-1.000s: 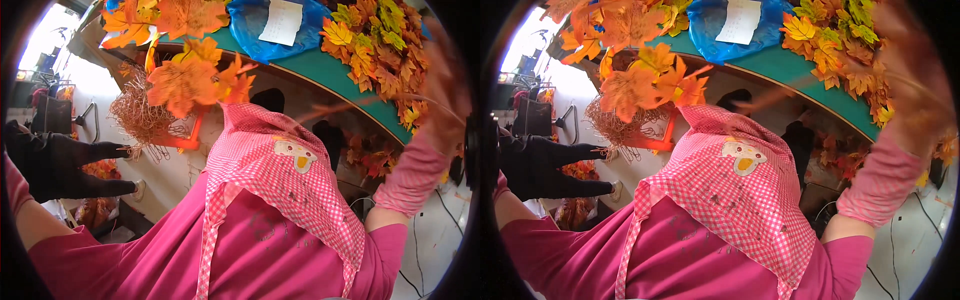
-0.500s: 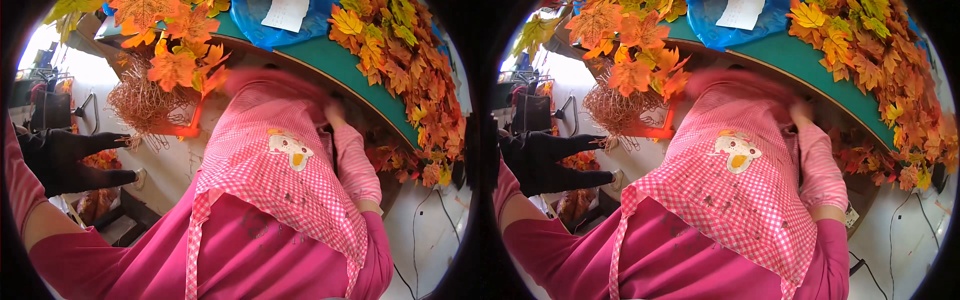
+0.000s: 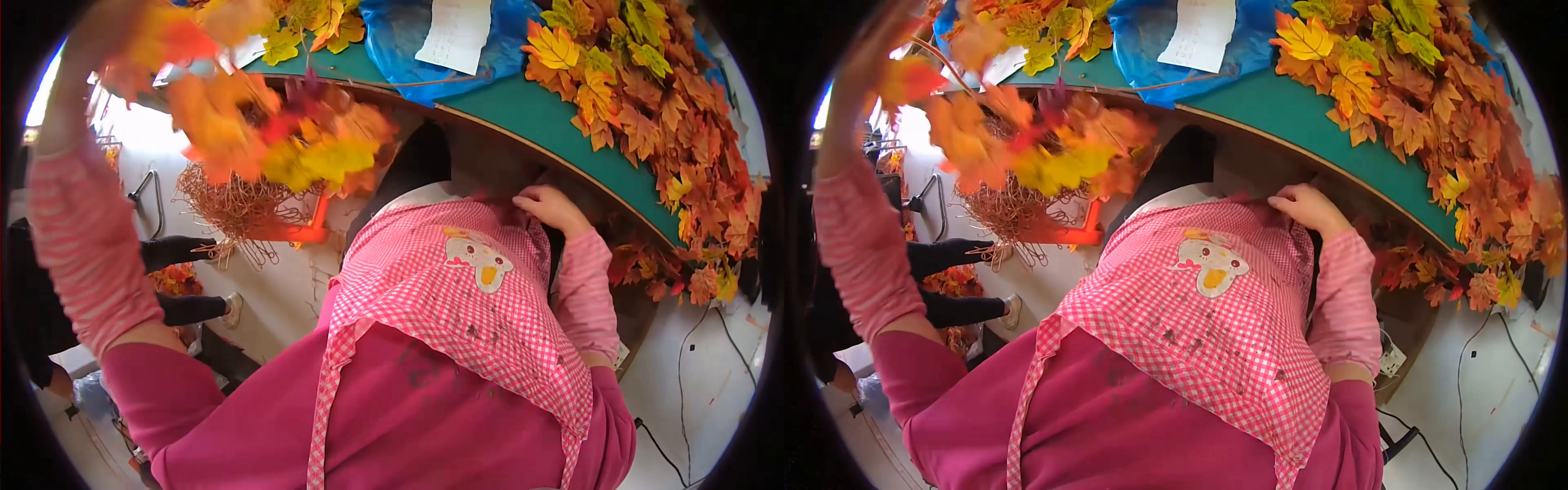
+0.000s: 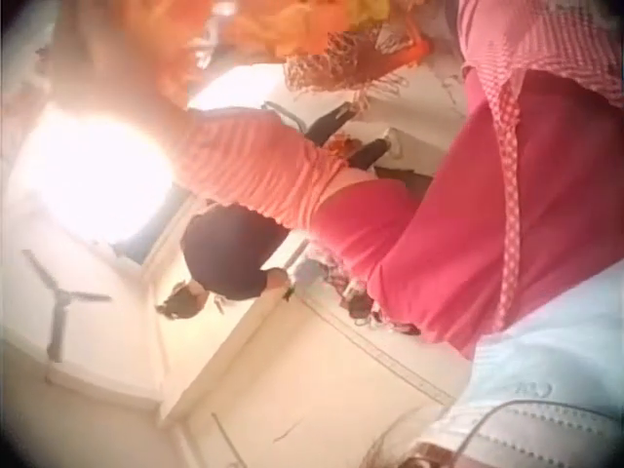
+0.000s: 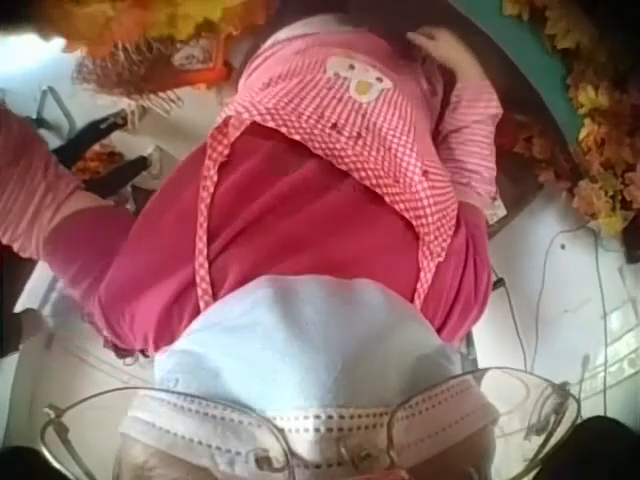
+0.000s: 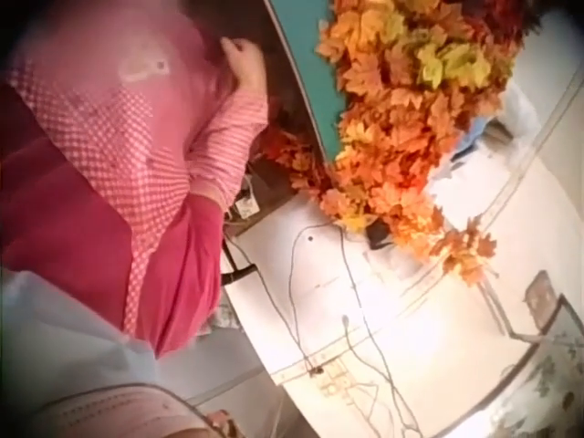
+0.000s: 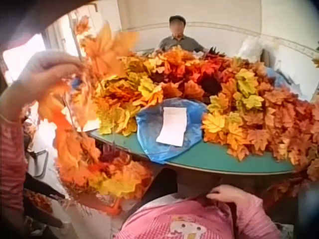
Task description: Assembling artificial maple leaves onto plastic stems to create decorative branches.
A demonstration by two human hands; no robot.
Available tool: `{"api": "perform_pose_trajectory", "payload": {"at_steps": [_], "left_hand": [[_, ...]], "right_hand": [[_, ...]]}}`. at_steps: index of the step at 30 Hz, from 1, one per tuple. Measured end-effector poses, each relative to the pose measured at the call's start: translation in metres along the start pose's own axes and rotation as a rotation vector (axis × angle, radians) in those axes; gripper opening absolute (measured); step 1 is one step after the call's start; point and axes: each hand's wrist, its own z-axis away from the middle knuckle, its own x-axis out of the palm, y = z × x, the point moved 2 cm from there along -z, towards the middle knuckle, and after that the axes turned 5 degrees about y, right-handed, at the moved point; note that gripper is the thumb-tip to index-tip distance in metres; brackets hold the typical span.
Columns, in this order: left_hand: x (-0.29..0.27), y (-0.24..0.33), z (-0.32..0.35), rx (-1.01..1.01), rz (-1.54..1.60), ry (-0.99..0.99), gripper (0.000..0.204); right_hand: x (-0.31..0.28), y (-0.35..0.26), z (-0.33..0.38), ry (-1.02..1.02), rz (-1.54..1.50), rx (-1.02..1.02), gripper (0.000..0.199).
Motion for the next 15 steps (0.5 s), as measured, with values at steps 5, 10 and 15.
{"api": "perform_pose_trajectory", "payload": {"at_steps": [5, 10, 15], "left_hand": [[0.106, -0.002, 0.048, 0.374, -0.310, -0.338, 0.023], [0.109, 0.005, 0.071, 0.390, -0.111, -0.226, 0.025], [0.068, -0.011, 0.082, 0.260, -0.099, -0.072, 0.028]], "right_hand": [[-0.058, -0.123, 0.092, 0.362, -0.429, -0.358, 0.011], [-0.058, -0.194, 0.077, 0.847, 0.078, -0.742, 0.011], [-0.018, -0.241, -0.021, 0.815, 0.429, -0.806, 0.021]]}}
